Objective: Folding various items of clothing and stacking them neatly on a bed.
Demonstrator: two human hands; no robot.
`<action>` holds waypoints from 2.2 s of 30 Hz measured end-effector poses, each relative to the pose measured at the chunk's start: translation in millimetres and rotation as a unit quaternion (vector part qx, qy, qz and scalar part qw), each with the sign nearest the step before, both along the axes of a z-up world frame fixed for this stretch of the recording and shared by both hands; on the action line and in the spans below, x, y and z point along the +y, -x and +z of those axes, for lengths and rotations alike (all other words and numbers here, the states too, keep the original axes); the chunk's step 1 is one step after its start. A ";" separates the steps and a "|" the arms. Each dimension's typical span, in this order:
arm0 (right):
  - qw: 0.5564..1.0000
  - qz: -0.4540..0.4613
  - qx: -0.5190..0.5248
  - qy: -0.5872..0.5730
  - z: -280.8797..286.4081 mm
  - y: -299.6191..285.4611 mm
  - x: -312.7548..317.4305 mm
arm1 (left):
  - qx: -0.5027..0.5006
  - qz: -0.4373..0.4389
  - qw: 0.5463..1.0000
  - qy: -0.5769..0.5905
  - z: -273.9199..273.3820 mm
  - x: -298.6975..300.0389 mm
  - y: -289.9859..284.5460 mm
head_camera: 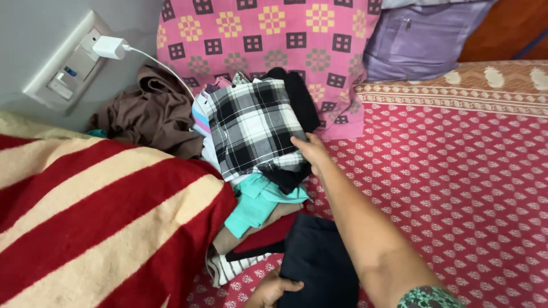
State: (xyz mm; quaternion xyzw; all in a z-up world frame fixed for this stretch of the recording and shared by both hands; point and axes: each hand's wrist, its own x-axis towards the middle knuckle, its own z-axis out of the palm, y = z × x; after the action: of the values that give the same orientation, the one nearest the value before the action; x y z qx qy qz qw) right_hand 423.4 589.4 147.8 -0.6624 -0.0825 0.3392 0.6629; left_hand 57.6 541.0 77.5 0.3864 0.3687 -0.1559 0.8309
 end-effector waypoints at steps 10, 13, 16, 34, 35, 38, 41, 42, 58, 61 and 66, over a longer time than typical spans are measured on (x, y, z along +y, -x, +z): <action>0.981 0.069 0.158 -0.088 52.7 51.7 9.1 | -0.031 0.031 0.999 0.026 12.5 -4.0 -3.6; 0.979 0.022 0.140 -0.149 71.2 65.4 -35.3 | 0.006 0.023 0.999 0.046 21.7 -23.3 -11.3; 0.974 0.005 0.113 -0.195 80.3 61.7 -119.2 | 0.065 0.006 0.998 0.021 20.8 -51.6 -17.1; 0.948 -0.201 0.064 -0.240 27.9 39.4 -690.9 | 0.009 -0.055 0.971 0.230 -34.2 -225.0 -139.9; 0.939 -0.229 0.062 -0.249 33.7 45.0 -698.8 | 0.025 -0.022 0.981 0.189 -38.6 -226.3 -142.8; 0.929 -0.237 0.035 -0.283 26.9 54.3 -725.7 | 0.064 0.084 0.994 -0.014 -65.2 -232.3 -137.0; 0.923 -0.198 0.054 -0.327 -0.6 47.7 -739.7 | 0.031 0.174 0.968 -0.181 -161.8 -227.7 -116.0; 0.916 -0.186 0.094 -0.342 -11.9 44.5 -740.9 | -0.022 0.186 0.965 -0.185 -204.4 -222.2 -107.2; 0.969 -0.074 0.114 0.205 -167.8 51.2 -460.8 | 0.060 0.193 0.700 -0.685 89.7 -73.3 -104.0; 0.856 -0.141 -0.315 0.385 -69.7 64.1 -339.6 | 0.066 0.160 0.583 -0.793 99.7 -11.9 -107.7; 0.846 -0.019 -0.518 0.125 -4.5 51.9 -126.7 | 0.243 -0.056 0.647 -0.721 120.6 54.7 -125.3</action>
State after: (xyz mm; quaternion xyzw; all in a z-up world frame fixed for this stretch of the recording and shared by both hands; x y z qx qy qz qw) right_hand 371.5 462.7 143.3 -0.8205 -0.3584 -0.0587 0.4414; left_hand 182.9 595.7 198.1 0.8314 0.5314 0.0244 0.1606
